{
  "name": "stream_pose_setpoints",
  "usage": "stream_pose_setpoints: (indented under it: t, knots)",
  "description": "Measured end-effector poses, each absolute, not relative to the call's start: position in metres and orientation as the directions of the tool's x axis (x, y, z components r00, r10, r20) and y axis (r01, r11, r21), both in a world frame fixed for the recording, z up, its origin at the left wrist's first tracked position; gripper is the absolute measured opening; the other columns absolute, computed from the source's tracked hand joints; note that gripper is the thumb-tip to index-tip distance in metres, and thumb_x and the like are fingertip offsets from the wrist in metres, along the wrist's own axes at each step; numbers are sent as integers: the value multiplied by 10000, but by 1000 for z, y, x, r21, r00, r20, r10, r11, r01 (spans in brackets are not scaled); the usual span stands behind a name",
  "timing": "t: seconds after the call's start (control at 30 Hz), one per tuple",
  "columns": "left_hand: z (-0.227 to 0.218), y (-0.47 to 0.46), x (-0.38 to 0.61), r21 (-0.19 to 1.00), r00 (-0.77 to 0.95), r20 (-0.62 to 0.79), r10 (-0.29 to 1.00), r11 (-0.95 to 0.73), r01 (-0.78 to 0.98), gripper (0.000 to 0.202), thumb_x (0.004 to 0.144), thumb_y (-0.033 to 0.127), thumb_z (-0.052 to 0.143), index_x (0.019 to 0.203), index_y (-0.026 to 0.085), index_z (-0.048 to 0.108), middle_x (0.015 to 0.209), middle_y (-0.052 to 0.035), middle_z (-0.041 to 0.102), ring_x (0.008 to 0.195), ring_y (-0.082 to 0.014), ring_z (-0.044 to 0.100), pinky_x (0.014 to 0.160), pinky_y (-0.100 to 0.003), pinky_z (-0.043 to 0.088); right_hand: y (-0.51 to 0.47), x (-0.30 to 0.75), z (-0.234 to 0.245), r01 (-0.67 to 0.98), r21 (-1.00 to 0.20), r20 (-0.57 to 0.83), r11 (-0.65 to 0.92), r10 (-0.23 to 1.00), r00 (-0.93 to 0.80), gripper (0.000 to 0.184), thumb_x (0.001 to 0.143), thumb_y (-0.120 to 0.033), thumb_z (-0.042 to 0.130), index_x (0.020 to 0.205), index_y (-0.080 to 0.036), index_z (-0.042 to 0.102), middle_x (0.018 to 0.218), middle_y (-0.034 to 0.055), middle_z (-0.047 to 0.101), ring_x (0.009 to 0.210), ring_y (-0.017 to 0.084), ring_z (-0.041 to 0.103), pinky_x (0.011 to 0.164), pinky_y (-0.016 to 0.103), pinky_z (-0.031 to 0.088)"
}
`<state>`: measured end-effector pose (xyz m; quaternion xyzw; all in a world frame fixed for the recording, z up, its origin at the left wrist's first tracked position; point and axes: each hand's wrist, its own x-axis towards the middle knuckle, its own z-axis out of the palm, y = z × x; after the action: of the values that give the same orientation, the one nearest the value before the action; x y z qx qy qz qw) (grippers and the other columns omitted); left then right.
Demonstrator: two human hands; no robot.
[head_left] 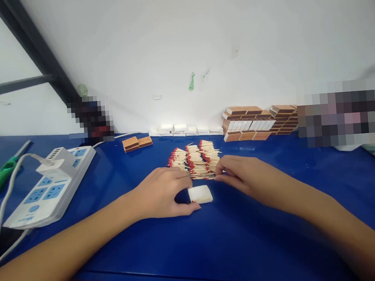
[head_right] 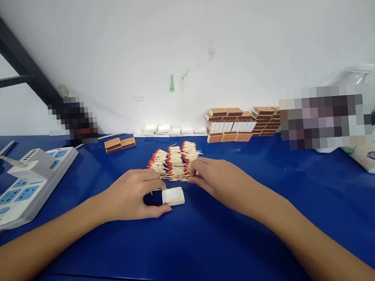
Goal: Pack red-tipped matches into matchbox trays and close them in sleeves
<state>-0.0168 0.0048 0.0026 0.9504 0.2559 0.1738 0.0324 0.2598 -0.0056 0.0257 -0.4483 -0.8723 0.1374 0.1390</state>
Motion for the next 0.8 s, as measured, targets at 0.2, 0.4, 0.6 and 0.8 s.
stream_pose_setpoints:
  t: [0.2,0.4,0.6,0.8]
  knots:
    - [4,3,-16,146,807,327,491,-870,471,353,924,517,714,908,165,735,800,-23,696,732,-186,657,697,-324,499,-22,233,20,731,-383,5,565,792,-610,98,1046,-234,567,976,-209,631,959,50,722,762,182,644,654,295,401]
    - [2,4,-16,138,815,325,480,-876,461,361,933,523,701,897,165,723,783,-25,676,722,-186,648,693,-323,503,-26,226,14,718,-409,12,564,790,-613,92,1037,-254,618,963,-201,627,931,34,705,714,158,599,640,284,378]
    - [15,10,-22,143,799,343,494,-868,475,282,911,455,695,871,176,704,768,-18,662,702,-168,620,648,-305,467,-17,231,14,672,-534,226,513,852,-472,174,1044,-330,589,921,-218,639,752,-8,637,640,142,522,609,274,346]
    - [42,28,-44,-16,706,479,522,-799,602,263,898,446,697,916,185,724,733,-6,637,675,-152,574,638,-300,414,-13,223,1,671,-555,234,493,866,-443,103,1000,-288,628,938,-216,670,702,-23,587,637,138,511,606,267,339]
